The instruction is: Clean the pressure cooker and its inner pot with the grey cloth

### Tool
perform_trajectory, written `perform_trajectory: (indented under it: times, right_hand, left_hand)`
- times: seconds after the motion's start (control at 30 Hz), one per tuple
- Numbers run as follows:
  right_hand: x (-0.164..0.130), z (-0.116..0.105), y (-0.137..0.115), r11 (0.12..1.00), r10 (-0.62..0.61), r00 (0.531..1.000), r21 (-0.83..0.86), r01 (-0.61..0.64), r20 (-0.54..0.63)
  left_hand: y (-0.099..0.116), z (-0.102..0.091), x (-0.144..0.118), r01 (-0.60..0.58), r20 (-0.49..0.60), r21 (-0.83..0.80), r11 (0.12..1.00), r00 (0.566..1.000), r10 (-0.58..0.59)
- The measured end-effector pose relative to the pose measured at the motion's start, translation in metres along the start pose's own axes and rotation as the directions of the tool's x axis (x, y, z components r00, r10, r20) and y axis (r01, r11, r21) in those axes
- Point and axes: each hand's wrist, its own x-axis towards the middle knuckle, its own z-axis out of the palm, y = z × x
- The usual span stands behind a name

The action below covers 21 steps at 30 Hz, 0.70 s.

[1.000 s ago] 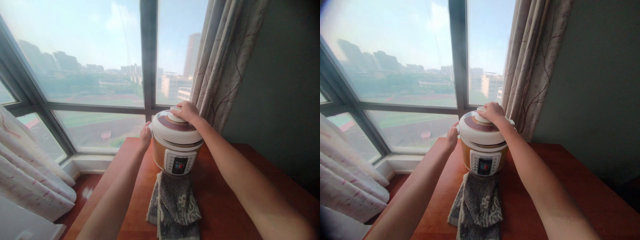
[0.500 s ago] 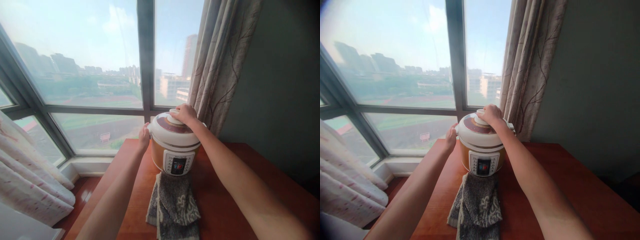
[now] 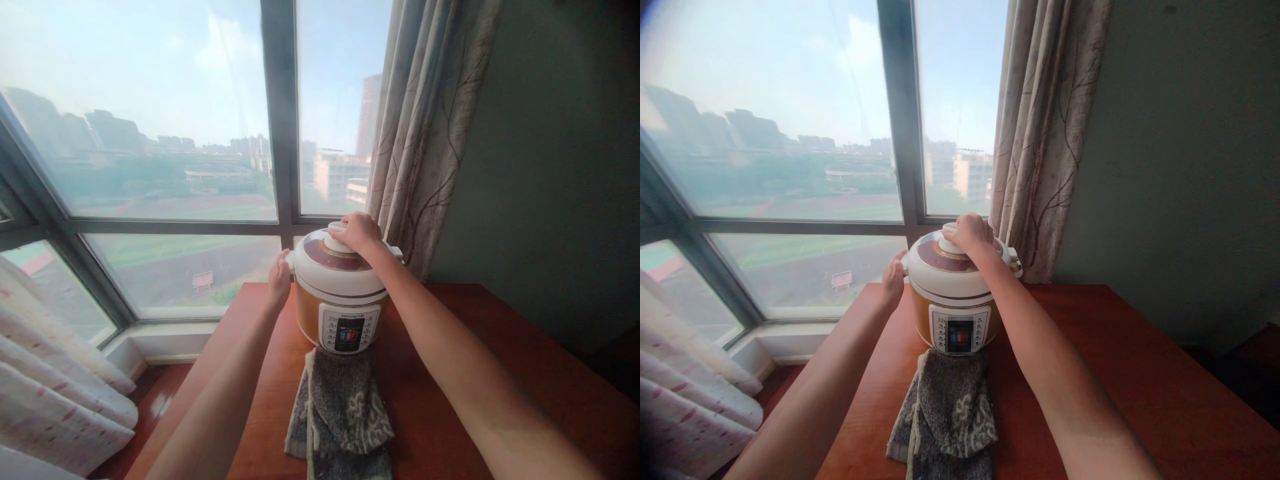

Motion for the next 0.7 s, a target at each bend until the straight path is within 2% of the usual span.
perform_trajectory:
  times: [0.3,0.7]
  right_hand:
    - [0.001,0.004,-0.002,0.999,0.001,1.0,0.032,0.0,-0.016]
    - [0.005,0.016,0.02,0.986,-0.101,0.995,0.131,0.1,-0.006]
  left_hand:
    - [0.003,0.0,0.001,0.069,-0.012,-0.026,0.997,0.997,-0.07]
    - [0.006,0.0,-0.002,0.097,-0.015,-0.036,0.995,0.995,-0.098]
